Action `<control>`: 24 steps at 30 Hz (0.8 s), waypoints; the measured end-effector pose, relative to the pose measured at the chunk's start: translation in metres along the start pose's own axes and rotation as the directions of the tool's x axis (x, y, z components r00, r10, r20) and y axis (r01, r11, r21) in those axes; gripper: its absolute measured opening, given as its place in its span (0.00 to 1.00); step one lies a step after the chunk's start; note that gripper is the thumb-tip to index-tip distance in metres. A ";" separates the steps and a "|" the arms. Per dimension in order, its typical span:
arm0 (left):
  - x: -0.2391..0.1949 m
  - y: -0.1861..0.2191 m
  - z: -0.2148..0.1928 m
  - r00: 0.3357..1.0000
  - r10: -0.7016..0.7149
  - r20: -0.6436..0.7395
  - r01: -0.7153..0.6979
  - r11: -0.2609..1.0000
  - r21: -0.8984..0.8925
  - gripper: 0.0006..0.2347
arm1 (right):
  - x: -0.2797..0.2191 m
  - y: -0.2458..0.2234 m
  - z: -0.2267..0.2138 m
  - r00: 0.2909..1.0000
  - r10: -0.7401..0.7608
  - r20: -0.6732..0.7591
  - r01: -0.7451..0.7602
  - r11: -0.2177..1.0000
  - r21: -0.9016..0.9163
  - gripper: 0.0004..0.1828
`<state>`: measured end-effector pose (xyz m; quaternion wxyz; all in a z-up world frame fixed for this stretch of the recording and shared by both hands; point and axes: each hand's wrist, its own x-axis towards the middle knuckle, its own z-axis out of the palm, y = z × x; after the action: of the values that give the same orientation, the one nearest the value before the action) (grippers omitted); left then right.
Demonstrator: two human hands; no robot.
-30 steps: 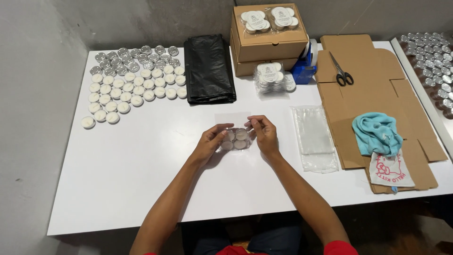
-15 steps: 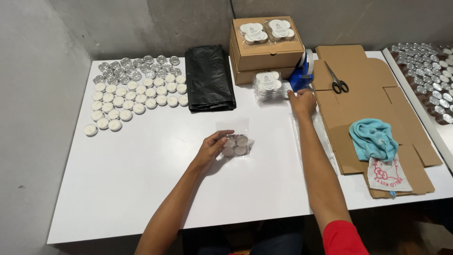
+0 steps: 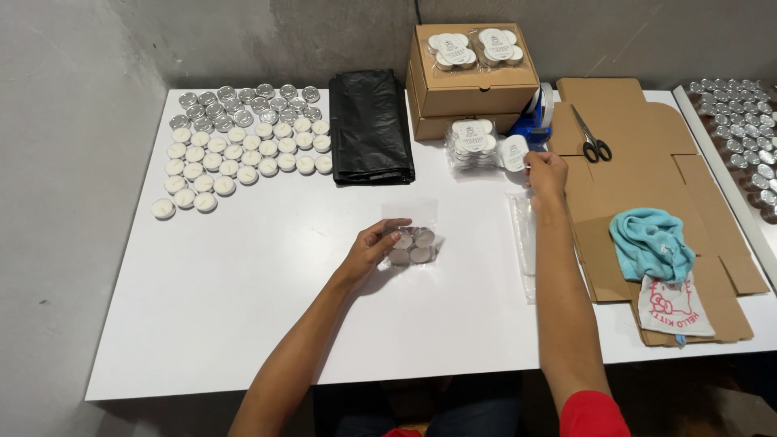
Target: Cleaning small candle bases with a cloth and packaging them into small plastic bags.
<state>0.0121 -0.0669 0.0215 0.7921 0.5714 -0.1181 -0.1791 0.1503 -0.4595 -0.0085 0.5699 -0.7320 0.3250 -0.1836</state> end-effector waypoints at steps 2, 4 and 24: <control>0.000 0.000 0.001 1.000 0.014 0.002 -0.014 1.000 -0.004 0.17 | -0.038 -0.020 -0.006 0.994 -0.093 -0.059 0.099 0.989 0.110 0.11; 0.001 -0.002 0.000 1.000 0.029 0.000 -0.029 1.000 -0.006 0.17 | -0.089 -0.052 -0.008 0.976 -0.179 -0.121 0.202 0.956 0.215 0.14; 0.009 -0.036 -0.012 0.998 0.063 0.015 -0.060 0.987 -0.150 0.18 | -0.190 -0.118 0.041 0.444 -0.702 0.557 0.704 0.658 0.268 0.20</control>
<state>0.0194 -0.0703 -0.0165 0.8368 0.5046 -0.1296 -0.1685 0.0711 -0.2834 0.1115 0.5137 -0.8172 -0.2126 -0.1518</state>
